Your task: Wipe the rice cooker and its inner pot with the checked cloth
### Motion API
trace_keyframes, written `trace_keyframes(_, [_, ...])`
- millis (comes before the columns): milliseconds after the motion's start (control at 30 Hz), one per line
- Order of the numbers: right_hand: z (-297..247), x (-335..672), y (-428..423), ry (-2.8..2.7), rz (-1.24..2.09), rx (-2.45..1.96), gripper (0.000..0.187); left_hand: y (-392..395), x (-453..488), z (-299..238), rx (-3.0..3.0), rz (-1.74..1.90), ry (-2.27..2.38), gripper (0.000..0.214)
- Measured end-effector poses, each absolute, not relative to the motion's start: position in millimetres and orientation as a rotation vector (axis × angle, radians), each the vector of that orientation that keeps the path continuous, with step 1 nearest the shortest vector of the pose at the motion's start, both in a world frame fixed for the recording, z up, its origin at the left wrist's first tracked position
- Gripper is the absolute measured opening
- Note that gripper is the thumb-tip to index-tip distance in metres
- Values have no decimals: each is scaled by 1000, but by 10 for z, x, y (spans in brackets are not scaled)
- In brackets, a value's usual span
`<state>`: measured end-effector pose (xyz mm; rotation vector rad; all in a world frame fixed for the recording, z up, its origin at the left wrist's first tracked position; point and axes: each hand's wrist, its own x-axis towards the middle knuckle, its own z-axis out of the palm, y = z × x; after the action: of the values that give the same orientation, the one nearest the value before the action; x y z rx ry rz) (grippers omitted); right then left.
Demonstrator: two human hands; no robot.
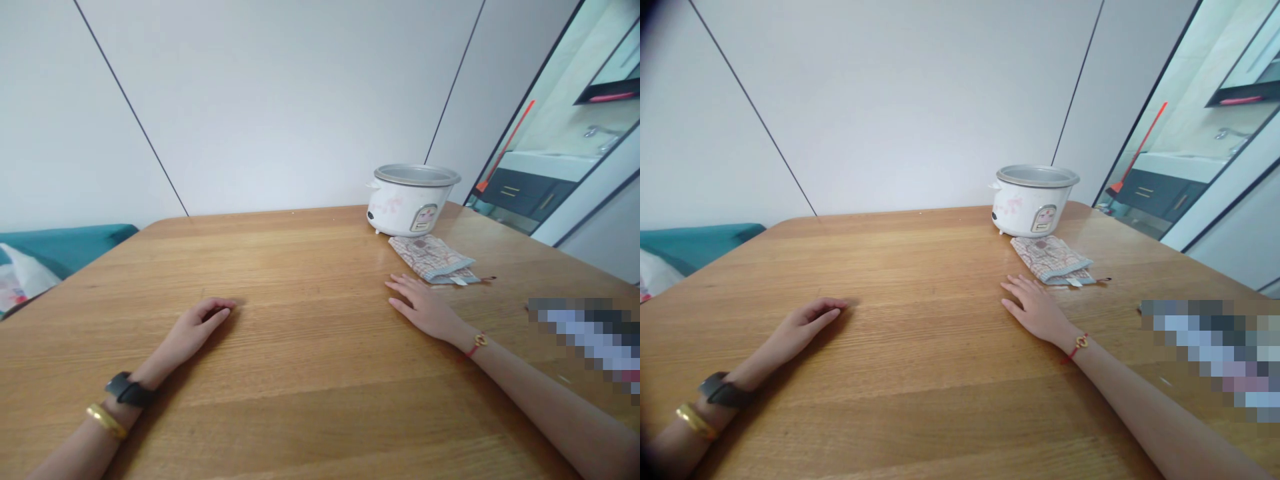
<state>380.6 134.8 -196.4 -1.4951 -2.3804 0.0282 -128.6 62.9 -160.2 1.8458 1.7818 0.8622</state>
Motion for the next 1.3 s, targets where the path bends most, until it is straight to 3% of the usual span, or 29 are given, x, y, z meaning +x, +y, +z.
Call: trace_keyframes(1300, [-1990, 3839, 1365, -2394, 10, -1463, 55, 582, -1200, -1554, 1783, 922, 1740, 48])
